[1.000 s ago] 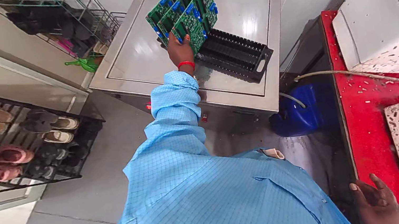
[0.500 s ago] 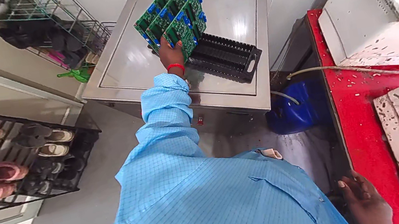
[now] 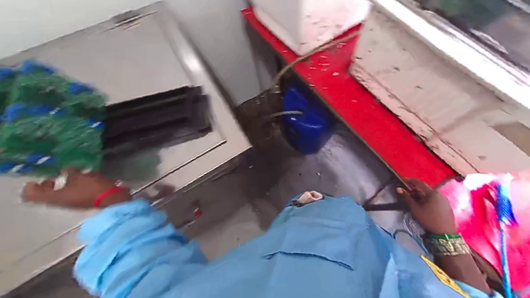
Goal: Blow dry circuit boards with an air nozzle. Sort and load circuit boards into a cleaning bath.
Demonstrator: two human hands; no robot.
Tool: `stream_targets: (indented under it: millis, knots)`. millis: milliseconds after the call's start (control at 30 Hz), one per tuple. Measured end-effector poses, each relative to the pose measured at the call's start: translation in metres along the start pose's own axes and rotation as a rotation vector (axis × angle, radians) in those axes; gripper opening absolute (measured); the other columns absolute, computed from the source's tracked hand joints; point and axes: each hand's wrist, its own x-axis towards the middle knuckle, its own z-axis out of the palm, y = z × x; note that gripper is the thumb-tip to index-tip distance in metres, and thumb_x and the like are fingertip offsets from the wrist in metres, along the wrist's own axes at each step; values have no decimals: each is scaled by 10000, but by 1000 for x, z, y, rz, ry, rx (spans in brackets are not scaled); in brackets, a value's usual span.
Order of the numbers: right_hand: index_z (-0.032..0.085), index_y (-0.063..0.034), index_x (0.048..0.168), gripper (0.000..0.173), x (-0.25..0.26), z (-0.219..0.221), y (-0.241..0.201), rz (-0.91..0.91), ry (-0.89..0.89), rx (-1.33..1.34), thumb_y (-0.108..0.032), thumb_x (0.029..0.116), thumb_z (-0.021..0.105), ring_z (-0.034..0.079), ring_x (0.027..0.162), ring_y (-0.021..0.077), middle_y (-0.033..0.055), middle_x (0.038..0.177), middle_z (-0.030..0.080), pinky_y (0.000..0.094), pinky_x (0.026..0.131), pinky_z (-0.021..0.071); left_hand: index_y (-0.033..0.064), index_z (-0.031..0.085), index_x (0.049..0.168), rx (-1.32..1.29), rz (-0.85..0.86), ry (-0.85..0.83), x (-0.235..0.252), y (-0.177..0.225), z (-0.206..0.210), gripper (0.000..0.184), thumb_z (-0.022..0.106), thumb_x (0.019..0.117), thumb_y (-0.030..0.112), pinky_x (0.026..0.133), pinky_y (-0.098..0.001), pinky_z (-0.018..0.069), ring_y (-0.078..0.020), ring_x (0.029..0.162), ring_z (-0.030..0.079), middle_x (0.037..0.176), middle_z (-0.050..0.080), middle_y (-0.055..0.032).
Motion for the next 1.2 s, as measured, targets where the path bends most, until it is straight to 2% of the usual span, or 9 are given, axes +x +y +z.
stream_targets:
  millis: [67,133,267,433,567,667,867,1000,1200]
  knots:
    - [666,-44,1322,399,-13,-19,22,127,27,0,-272,995,649,697,779,408,210,887,733,666,751,519,-143,288,1503,52,97,11,-22,-14,5,609,534,1018,131,1084,-227,436,-214,1320,539,1460,492,-264]
    - [654,-43,1339,407,-26,-38,51,232,75,5,-271,1002,636,696,806,409,205,900,733,670,772,512,-193,396,1389,32,260,45,-34,-41,25,512,511,992,108,1002,-211,475,-200,1186,606,1308,584,-261]
    - [625,-23,1367,434,-57,-71,112,405,164,27,-253,1000,646,712,938,400,208,1014,745,655,876,507,-186,316,1454,-84,159,-209,-127,30,41,493,450,1027,22,1047,-203,423,-150,1233,548,1408,508,-252]
    - [565,19,1414,537,-87,-92,182,559,127,8,-280,984,680,599,1225,483,300,1295,639,667,1048,422,-181,475,1369,-56,435,-542,-219,103,67,461,511,1030,129,1051,-222,445,-205,1229,595,1345,577,-307]
    - [466,37,1490,785,-93,-89,222,580,114,-10,-310,874,807,481,1316,557,381,1397,512,671,1094,373,-184,541,1297,-68,703,-820,-279,147,83,443,548,1011,154,1026,-349,478,-326,1146,624,1267,598,-360]
    - [376,8,1555,951,-81,-83,244,589,106,-34,-343,815,859,393,1396,558,382,1503,400,668,1126,351,-166,588,1256,-105,982,-971,-319,191,92,424,569,1021,186,1059,-498,477,-443,1168,630,1252,613,-377]
    - [268,-25,1613,1027,-50,-74,253,529,135,-32,-393,838,833,244,1502,523,325,1629,251,671,1153,297,-94,656,1224,-111,1447,-1243,-392,304,135,372,567,1021,204,1035,-668,437,-516,1178,616,1237,645,-338]
    - [266,-1,1608,937,-27,-58,258,567,175,-6,-424,920,740,237,1504,533,316,1634,254,716,1135,278,-38,662,1257,115,1721,-1458,-451,366,197,316,560,1038,166,1003,-712,425,-518,1193,607,1274,641,-306]
    - [418,25,1532,803,-7,-44,265,664,238,23,-356,911,757,386,1424,533,335,1507,450,717,1114,316,67,664,1298,546,1955,-1577,-524,414,317,328,654,1000,201,989,-711,432,-502,1201,596,1238,651,-282]
